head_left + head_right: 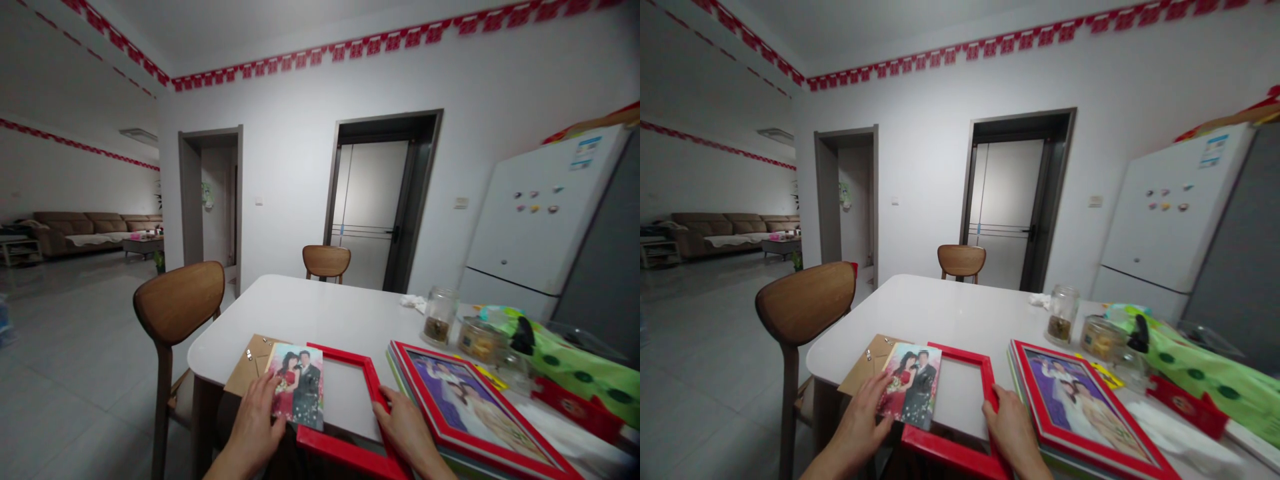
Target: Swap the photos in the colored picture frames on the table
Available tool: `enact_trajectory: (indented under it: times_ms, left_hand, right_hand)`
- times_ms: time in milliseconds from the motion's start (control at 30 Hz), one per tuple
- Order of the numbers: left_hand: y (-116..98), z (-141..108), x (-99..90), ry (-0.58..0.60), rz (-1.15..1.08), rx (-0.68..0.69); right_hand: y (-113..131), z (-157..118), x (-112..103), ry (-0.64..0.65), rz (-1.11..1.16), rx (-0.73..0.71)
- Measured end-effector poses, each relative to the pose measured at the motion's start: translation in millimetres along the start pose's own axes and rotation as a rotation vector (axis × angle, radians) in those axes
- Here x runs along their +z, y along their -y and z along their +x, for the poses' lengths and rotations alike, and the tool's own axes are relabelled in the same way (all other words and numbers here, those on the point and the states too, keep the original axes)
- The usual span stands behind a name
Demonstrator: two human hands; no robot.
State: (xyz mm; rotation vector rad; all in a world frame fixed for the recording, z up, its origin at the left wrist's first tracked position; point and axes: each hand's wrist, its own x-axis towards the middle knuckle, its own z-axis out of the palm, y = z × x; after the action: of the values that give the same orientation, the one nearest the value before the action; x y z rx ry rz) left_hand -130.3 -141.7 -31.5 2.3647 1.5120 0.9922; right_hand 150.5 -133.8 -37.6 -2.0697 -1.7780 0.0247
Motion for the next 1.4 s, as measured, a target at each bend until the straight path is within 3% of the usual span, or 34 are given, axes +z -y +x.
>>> enact_trajectory:
  times_ms: [133,267,500,667,800,900,967,1067,1133,1233,1333,1400]
  left_hand:
    - [-9,-1,10.5,0.135,0.107,0.127]
    - [-11,8,19.3,0.167,0.234,0.153]
    - [-6,15,32.5,0.087,0.336,0.206]
    - [1,19,32.3,-0.029,0.270,0.264]
    - [-5,32,13.5,-0.192,-0.041,0.215]
    - [-23,42,-2.8,-0.337,-0.441,-0.019]
    - [-40,45,-4.9,-0.386,-0.775,-0.196]
    - [-63,42,11.7,-0.376,-1.283,-0.352]
    - [-71,38,30.7,-0.309,-1.475,-0.419]
    - [-71,31,54.8,-0.215,-1.582,-0.415]
    - [-68,29,64.5,-0.211,-1.648,-0.389]
    - [-68,29,65.4,-0.220,-1.653,-0.454]
  right_hand:
    - [-1,-1,2,0.006,-0.010,0.006]
    - [-3,-1,4,-0.006,-0.020,-0.001]
    - [-5,-1,8,-0.008,-0.008,-0.016]
    - [-6,2,9,0.008,0.033,-0.003]
    - [0,1,2,-0.071,0.147,0.001]
    - [20,-3,-7,-0.208,0.386,-0.026]
    - [41,-8,-10,-0.157,0.671,-0.009]
    - [73,-12,-8,0.128,1.198,0.164]
    - [86,-13,-6,0.194,1.509,0.289]
    - [86,-12,-10,0.055,1.731,0.348]
    - [73,-10,-18,-0.006,1.696,0.360]
    - [65,-10,-21,-0.036,1.642,0.399]
